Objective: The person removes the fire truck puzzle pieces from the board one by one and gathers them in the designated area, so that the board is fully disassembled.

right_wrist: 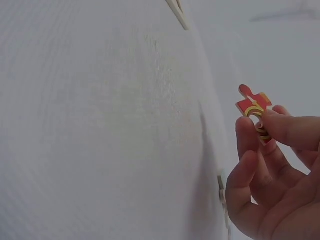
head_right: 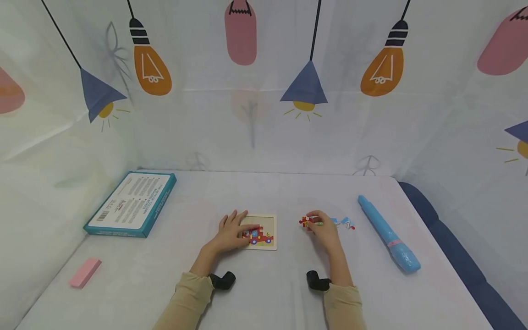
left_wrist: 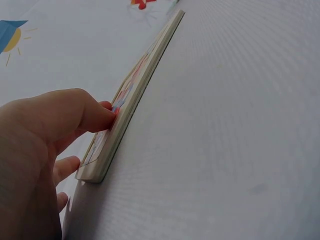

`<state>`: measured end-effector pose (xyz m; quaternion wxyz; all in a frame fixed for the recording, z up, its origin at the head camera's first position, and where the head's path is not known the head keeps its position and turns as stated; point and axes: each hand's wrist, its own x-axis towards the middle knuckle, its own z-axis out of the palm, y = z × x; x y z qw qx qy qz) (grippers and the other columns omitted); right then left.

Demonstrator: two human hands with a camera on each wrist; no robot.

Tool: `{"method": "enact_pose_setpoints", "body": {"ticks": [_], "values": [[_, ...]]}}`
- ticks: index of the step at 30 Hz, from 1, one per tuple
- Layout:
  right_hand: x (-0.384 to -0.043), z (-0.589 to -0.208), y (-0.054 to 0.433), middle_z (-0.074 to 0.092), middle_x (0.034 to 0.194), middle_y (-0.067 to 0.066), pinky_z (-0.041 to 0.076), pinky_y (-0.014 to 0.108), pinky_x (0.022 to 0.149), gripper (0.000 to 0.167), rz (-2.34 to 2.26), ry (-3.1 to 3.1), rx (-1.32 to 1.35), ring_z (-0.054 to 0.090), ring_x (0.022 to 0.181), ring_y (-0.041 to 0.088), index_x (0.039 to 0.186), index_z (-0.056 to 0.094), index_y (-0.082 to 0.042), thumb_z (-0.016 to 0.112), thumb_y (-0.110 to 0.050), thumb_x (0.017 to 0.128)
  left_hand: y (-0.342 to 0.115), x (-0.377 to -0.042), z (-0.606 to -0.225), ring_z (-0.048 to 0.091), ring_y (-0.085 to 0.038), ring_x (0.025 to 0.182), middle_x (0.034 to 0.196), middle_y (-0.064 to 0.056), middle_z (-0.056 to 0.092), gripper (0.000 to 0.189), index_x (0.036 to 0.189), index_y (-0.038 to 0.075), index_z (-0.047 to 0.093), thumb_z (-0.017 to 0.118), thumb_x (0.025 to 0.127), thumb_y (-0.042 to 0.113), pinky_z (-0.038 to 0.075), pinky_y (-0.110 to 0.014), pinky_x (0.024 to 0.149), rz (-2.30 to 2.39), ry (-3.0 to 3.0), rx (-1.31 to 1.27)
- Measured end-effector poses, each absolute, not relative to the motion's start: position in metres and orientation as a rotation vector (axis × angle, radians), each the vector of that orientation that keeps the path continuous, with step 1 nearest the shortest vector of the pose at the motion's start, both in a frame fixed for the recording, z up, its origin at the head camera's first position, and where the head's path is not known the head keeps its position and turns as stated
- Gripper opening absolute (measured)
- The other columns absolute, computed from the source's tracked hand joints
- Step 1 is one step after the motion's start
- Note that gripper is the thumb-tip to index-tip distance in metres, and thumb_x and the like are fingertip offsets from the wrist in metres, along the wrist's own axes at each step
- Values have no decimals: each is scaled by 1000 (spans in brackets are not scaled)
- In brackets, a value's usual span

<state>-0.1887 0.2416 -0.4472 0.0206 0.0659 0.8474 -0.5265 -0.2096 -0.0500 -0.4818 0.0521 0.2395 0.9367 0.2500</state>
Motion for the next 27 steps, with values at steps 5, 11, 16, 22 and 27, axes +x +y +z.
{"method": "enact_pose_setpoints", "body": {"ticks": [5, 11, 16, 22, 27], "values": [[-186, -449, 249, 52, 110, 21, 48, 23, 68, 36, -1592, 2653, 317, 56, 80, 14, 124, 49, 1, 56, -6, 89, -51, -209, -483, 7, -39, 139, 150, -11, 25, 49, 126, 29, 59, 56, 77, 25, 2, -57, 107, 761, 2842, 731], [-183, -451, 258, 54, 113, 24, 46, 20, 67, 39, -1594, 2661, 438, 58, 77, 8, 125, 48, 3, 57, -11, 90, -51, -209, -482, 8, -40, 139, 150, -12, 25, 47, 125, 28, 59, 56, 78, 25, 2, -57, 107, 784, 2838, 734], [-180, -451, 266, 56, 114, 24, 46, 17, 66, 40, -1611, 2642, 494, 59, 74, 2, 125, 47, 3, 57, -14, 90, -50, -210, -483, 7, -38, 139, 150, -10, 25, 47, 125, 29, 59, 55, 79, 24, 1, -56, 107, 789, 2842, 720], [-176, -454, 277, 57, 103, 18, 48, 13, 64, 40, -1644, 2647, 583, 59, 70, 2, 124, 48, 4, 59, -11, 89, -50, -210, -482, 8, -38, 139, 150, -10, 26, 47, 125, 29, 60, 55, 78, 25, 2, -57, 107, 778, 2844, 727], [-174, -456, 286, 58, 105, 19, 47, 12, 62, 39, -1589, 2679, 631, 59, 72, 5, 125, 48, 2, 57, -13, 90, -51, -209, -482, 10, -40, 139, 149, -11, 27, 47, 124, 28, 60, 55, 77, 23, 3, -57, 107, 784, 2849, 734]]}}
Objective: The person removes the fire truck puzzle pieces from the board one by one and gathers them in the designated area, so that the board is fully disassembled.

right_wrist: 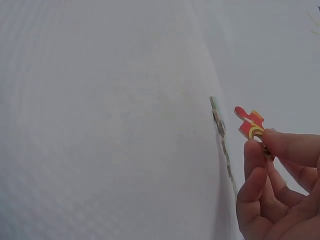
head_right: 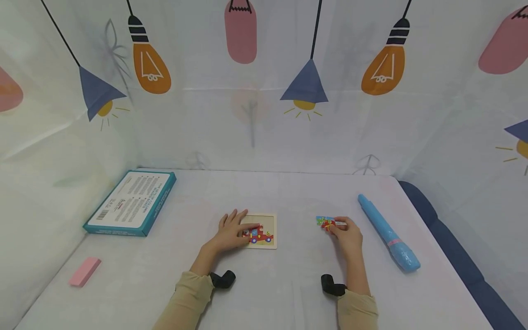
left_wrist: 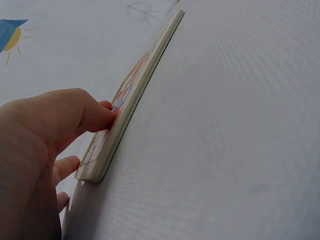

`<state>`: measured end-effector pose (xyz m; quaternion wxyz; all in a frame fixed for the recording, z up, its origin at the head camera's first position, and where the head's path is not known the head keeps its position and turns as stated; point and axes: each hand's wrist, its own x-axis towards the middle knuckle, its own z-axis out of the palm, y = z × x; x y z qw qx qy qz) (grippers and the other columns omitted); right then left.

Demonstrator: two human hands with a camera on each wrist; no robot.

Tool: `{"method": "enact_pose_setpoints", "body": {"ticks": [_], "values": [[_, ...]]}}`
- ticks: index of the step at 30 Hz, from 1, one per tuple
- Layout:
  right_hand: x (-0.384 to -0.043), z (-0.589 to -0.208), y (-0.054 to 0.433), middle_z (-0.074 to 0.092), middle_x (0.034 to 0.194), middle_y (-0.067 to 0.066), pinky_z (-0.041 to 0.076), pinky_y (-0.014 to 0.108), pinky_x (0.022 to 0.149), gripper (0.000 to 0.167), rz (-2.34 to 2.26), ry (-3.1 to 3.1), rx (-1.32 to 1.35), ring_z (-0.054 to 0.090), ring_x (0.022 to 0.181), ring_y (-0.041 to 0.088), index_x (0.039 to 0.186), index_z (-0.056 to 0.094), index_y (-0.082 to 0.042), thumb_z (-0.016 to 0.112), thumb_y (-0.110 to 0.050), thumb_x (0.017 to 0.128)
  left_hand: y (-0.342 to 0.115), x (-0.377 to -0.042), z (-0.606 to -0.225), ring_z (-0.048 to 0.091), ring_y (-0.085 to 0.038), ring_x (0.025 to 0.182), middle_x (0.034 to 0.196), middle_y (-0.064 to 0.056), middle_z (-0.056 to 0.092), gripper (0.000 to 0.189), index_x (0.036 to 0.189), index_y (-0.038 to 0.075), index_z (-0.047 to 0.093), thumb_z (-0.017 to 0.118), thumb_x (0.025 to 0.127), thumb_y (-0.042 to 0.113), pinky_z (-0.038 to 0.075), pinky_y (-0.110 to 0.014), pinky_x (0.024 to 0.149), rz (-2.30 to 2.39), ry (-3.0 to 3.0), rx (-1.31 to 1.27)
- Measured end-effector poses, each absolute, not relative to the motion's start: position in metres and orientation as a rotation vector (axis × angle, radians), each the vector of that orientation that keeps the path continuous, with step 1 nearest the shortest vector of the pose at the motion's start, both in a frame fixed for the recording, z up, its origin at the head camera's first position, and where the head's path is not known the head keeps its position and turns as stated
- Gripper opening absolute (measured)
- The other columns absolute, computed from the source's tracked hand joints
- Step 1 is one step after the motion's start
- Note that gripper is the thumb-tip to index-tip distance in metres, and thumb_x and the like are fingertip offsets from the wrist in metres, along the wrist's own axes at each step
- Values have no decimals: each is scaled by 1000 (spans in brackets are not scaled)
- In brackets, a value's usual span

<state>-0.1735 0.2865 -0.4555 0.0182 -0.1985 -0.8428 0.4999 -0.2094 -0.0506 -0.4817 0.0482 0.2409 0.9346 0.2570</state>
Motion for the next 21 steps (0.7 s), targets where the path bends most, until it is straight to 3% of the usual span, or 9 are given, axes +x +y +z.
{"method": "enact_pose_setpoints", "body": {"ticks": [12, 21], "values": [[-162, -457, 306, 56, 104, 19, 41, 15, 58, 43, 1430, -2650, -738, 51, 85, 21, 126, 48, 1, 59, -19, 89, -51, -211, -482, 9, -39, 139, 150, -11, 25, 48, 125, 29, 59, 55, 78, 23, 2, -57, 107, 769, 2844, 728], [-156, -455, 318, 57, 106, 18, 43, 15, 56, 46, 1535, -2602, -867, 55, 72, 10, 128, 47, -1, 60, -21, 89, -51, -212, -483, 9, -39, 139, 150, -11, 25, 48, 126, 29, 59, 58, 78, 25, 3, -57, 107, 758, 2844, 741]]}}
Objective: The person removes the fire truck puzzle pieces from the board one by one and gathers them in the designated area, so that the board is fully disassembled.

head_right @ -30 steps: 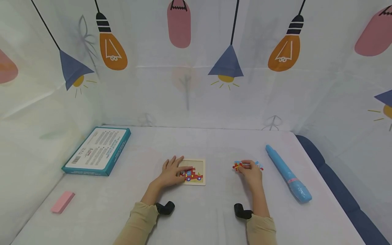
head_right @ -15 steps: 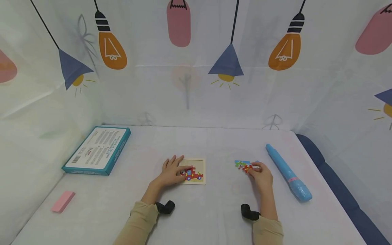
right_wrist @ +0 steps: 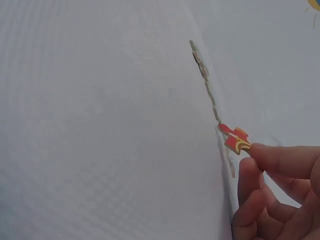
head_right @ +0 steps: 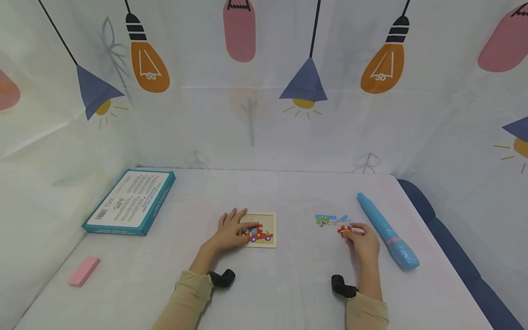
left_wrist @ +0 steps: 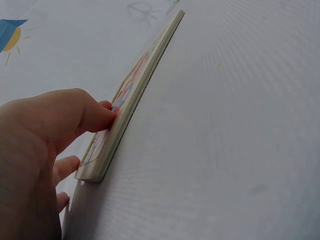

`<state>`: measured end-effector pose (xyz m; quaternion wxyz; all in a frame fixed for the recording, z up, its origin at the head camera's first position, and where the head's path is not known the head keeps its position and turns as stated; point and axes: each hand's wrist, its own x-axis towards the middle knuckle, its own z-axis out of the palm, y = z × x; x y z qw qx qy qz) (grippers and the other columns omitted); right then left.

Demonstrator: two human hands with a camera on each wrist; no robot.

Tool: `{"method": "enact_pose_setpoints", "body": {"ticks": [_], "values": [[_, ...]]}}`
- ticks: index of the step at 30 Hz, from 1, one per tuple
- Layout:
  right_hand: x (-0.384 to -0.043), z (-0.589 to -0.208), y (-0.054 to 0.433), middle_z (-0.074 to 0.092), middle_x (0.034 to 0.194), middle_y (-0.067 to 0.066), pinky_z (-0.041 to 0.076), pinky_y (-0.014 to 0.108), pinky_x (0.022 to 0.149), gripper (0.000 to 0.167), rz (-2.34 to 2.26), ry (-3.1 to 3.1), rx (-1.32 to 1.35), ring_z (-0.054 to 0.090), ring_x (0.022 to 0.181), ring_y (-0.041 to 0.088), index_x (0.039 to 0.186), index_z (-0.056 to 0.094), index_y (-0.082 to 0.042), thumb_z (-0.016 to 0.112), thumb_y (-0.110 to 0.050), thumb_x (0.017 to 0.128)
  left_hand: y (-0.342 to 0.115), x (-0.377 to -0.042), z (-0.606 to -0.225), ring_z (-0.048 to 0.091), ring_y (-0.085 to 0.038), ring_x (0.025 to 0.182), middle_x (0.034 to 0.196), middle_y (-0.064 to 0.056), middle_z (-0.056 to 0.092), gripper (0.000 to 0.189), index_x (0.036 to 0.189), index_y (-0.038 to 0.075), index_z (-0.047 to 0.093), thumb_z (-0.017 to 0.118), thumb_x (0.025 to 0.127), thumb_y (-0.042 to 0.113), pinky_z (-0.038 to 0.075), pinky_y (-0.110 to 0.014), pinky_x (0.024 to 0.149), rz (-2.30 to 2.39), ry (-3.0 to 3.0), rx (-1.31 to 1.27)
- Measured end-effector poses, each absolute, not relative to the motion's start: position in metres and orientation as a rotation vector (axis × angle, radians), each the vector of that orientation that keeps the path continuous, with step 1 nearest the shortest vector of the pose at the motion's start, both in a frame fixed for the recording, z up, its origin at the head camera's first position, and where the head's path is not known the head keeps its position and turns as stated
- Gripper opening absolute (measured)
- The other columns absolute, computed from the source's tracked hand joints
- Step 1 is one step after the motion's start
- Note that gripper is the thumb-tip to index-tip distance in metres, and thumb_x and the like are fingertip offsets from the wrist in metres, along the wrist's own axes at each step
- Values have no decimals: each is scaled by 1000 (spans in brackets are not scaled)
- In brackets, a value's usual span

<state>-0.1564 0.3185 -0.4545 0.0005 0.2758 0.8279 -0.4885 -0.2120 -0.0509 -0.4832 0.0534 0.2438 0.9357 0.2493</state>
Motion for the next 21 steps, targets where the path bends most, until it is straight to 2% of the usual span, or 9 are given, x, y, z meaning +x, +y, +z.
{"method": "enact_pose_setpoints", "body": {"ticks": [2, 8, 11, 14, 18, 21], "values": [[-156, -453, 320, 58, 105, 18, 43, 16, 56, 46, -1525, 2595, 895, 55, 71, 11, 128, 47, -1, 60, -20, 88, -51, -212, -483, 9, -39, 139, 150, -11, 25, 48, 126, 29, 59, 58, 78, 25, 3, -57, 107, 754, 2845, 736], [-159, -450, 325, 63, 87, 14, 44, 20, 53, 44, -1457, 2653, 955, 55, 63, 11, 124, 50, 4, 62, -14, 86, -51, -211, -483, 9, -39, 139, 150, -11, 25, 48, 126, 29, 59, 57, 78, 25, 3, -57, 107, 761, 2845, 734], [-161, -452, 325, 61, 91, 19, 43, 21, 53, 41, -1383, 2704, 949, 54, 64, 14, 121, 51, 6, 62, -13, 86, -51, -211, -484, 8, -38, 139, 150, -11, 24, 48, 126, 30, 59, 57, 78, 24, 3, -57, 107, 753, 2845, 731], [-163, -454, 324, 57, 100, 25, 43, 23, 54, 39, -1296, 2751, 949, 55, 71, 22, 119, 52, 7, 61, -13, 86, -52, -211, -484, 8, -38, 139, 150, -11, 25, 49, 126, 30, 59, 57, 77, 25, 2, -56, 107, 748, 2847, 732], [-167, -457, 323, 54, 108, 29, 45, 35, 65, 37, -1198, 2781, 952, 53, 88, 35, 117, 53, 7, 58, -14, 88, -51, -212, -485, 8, -37, 139, 150, -10, 25, 49, 126, 31, 59, 57, 77, 25, 2, -56, 107, 745, 2850, 728], [-168, -458, 323, 54, 108, 28, 43, 40, 70, 36, -1154, 2795, 967, 51, 92, 37, 118, 53, 6, 56, -15, 89, -51, -213, -486, 8, -37, 139, 151, -10, 25, 48, 126, 30, 58, 56, 78, 25, 2, -56, 107, 747, 2852, 726]]}}
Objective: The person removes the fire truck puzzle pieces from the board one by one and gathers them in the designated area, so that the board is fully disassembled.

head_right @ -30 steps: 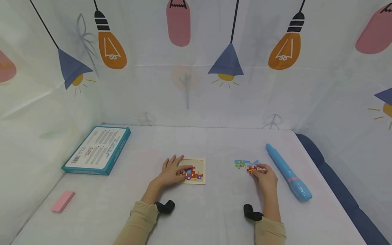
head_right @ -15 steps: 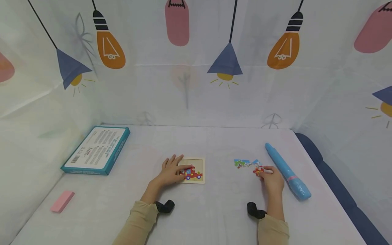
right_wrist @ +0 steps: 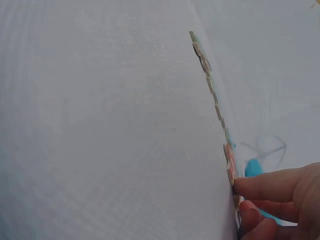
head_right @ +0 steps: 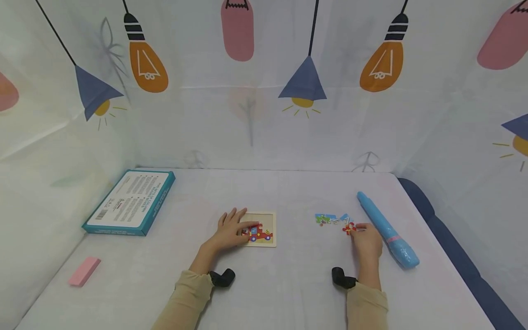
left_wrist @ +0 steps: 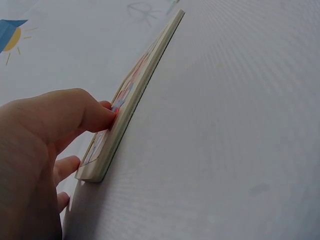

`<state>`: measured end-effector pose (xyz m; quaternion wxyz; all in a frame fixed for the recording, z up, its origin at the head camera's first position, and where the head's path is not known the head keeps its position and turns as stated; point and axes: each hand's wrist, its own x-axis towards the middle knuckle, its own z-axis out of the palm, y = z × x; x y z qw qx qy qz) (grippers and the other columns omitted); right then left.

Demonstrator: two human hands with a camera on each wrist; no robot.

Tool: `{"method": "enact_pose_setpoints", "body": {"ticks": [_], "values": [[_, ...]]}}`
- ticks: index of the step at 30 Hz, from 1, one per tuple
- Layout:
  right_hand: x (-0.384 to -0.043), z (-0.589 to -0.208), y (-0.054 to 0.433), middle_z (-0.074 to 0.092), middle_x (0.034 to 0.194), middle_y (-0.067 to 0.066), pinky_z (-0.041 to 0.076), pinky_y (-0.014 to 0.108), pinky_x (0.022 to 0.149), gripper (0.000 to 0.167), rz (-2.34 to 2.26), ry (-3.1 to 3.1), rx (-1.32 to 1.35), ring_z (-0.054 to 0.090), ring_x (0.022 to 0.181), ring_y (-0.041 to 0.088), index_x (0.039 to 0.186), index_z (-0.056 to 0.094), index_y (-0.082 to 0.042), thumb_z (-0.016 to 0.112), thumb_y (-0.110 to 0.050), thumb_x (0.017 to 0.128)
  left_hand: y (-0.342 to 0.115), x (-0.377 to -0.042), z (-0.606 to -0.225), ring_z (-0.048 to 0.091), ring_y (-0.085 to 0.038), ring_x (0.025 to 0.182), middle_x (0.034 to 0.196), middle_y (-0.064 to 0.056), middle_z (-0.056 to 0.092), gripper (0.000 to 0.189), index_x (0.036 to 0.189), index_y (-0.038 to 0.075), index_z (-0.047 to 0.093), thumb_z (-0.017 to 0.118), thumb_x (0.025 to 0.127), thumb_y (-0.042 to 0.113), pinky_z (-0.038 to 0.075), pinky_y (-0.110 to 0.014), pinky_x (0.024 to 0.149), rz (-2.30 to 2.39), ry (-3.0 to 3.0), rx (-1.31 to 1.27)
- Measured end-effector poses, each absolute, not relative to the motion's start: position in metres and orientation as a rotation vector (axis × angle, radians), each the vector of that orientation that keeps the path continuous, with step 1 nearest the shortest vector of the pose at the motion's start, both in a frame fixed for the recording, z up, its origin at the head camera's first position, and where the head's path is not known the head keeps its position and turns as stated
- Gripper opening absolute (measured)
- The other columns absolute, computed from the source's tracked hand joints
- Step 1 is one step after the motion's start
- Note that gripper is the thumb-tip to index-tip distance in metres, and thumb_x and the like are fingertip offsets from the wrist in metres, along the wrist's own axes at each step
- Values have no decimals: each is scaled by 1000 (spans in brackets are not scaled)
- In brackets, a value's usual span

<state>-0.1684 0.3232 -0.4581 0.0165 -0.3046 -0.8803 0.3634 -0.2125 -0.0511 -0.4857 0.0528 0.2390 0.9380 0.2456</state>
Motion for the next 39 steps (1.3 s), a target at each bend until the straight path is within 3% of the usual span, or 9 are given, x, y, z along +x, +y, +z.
{"method": "enact_pose_setpoints", "body": {"ticks": [8, 14, 25, 31, 39], "values": [[-170, -457, 315, 55, 108, 23, 40, 18, 56, 42, 1330, -2630, -819, 55, 84, 24, 126, 49, 2, 56, -20, 90, -52, -215, -486, 10, -36, 139, 151, -9, 25, 57, 134, 28, 49, 61, 78, 31, 3, -56, 107, 747, 2850, 746], [-177, -456, 296, 54, 112, 14, 46, 14, 59, 42, 1550, -2551, -691, 55, 76, 8, 129, 48, -3, 57, -20, 91, -53, -215, -485, 12, -38, 138, 149, -10, 28, 58, 131, 23, 50, 62, 74, 29, 5, -58, 106, 810, 2851, 762], [-188, -455, 263, 56, 109, 14, 49, 16, 68, 41, 1765, -2514, -427, 56, 77, 0, 127, 49, 1, 58, -14, 90, -53, -214, -485, 13, -38, 138, 149, -9, 29, 56, 129, 17, 50, 58, 74, 28, 5, -57, 106, 854, 2841, 750], [-192, -453, 247, 56, 108, 14, 49, 19, 70, 39, 1838, -2473, -375, 55, 79, 1, 126, 50, 0, 59, -13, 90, -52, -213, -483, 13, -37, 139, 148, -10, 30, 55, 124, 13, 52, 59, 72, 28, 3, -56, 107, 886, 2831, 721], [-198, -455, 222, 55, 112, 18, 51, 23, 73, 37, 1876, -2507, -304, 56, 89, 13, 124, 51, 0, 59, -12, 90, -51, -214, -484, 12, -35, 139, 148, -10, 30, 45, 110, 12, 53, 62, 69, 27, 0, -51, 109, 928, 2822, 665]]}}
